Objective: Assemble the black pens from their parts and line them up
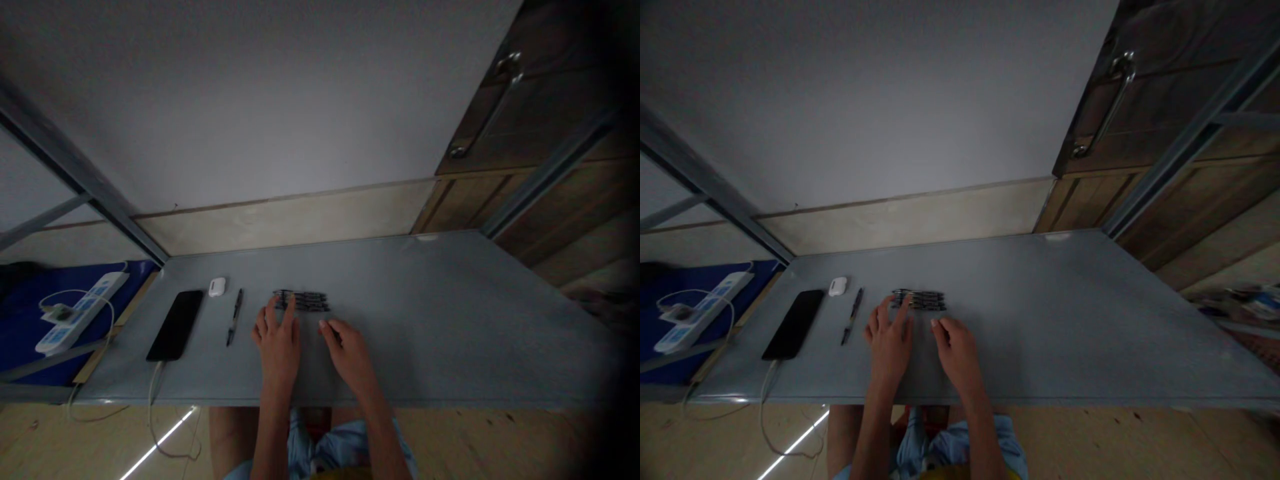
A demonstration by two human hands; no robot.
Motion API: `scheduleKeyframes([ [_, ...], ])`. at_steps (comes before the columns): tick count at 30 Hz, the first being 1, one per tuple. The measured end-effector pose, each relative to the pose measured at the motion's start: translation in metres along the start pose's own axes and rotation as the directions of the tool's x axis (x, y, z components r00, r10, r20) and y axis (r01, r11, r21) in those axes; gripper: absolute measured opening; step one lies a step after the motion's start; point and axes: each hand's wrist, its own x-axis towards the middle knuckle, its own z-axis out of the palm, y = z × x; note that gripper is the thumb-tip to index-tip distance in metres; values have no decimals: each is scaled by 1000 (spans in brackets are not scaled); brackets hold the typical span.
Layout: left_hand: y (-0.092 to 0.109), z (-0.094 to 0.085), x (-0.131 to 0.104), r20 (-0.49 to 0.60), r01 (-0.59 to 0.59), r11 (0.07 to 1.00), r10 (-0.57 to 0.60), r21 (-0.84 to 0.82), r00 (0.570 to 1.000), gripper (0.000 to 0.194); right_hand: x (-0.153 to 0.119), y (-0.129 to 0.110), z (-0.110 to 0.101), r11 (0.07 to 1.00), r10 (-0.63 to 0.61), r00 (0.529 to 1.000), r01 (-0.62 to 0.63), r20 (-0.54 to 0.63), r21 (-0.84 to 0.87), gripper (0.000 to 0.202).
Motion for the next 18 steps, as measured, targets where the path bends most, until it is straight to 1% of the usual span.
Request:
scheduleKeyframes([
  [2,8,8,-4,47,4,1000,-4,4,999,43,-1,0,-1,1000,19,1000,-19,14,-10,40],
  [5,7,15,-10,67,15,1000,-15,-5,998,39,-3,-1,-3,999,47,999,-47,25,9,39],
  [9,2,15,-11,53,23,998,-20,-59,998,33,-4,-3,-4,999,47,999,-47,-2,19,38],
  [12,1,14,-10,65,7,997,-1,-82,998,31,-3,-3,-4,997,43,999,-41,-19,63,37],
  [15,-1,15,-9,108,-12,992,26,-122,994,25,-3,-2,-5,992,63,996,-56,-65,114,37],
  [18,-4,16,-9,150,-33,981,63,-189,987,22,-2,0,-6,985,111,982,-89,-153,146,33],
])
